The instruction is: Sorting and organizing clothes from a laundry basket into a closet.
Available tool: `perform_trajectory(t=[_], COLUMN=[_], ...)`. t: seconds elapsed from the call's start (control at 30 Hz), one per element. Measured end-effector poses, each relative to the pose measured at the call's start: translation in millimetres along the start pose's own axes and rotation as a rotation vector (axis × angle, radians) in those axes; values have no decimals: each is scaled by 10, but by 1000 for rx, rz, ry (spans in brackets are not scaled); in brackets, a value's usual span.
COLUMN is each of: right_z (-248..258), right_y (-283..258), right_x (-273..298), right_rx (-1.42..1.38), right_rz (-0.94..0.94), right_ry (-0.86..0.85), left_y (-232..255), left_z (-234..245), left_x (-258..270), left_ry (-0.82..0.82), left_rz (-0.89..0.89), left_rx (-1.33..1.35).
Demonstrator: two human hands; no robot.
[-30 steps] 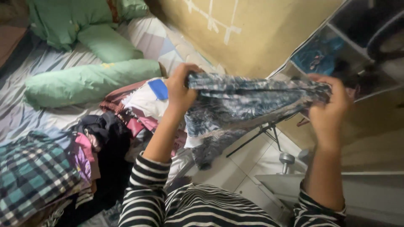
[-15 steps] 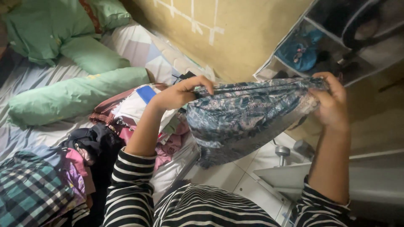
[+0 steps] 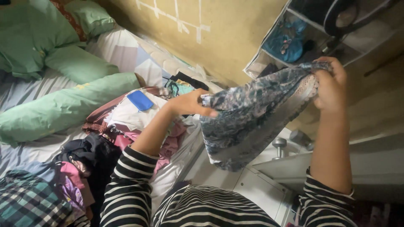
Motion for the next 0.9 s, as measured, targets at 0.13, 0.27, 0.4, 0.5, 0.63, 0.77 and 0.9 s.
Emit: perform_trajectory(t=[0.13, 0.27, 0.4, 0.5, 0.63, 0.77, 0.9], right_z=[70, 17, -109, 9, 422, 1292, 1146], right_y=[-60, -253, -438, -467, -292, 66, -213], right_x=[-2, 244, 528, 644, 592, 493, 973], right_rx=[136, 739, 1009, 1039, 720, 55, -151], right_rz=[143, 517, 659, 644, 475, 105, 37], right_ry=[143, 376, 516, 556, 496, 409, 322], left_y=[-245, 104, -10, 107, 250, -734, -209], left_z=[-306, -428, -442, -410, -485, -479, 31], left_x=[-350, -801, -1264, -1447, -1563, -1892, -1600], left_ry=[452, 740, 778, 789, 772, 496, 486], left_rz=[48, 168, 111, 79, 37, 33, -159], left_rx=[797, 1276, 1378, 1421, 1416, 1418, 626])
Point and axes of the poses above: each hand's wrist, its own x-axis away from the middle knuckle, its own z-axis out of the back of the hand, y = z × x, the point moved 3 cm from there along -x, towards the middle knuckle, and after that the axes turned 9 degrees about -z, right-handed, at the moved point
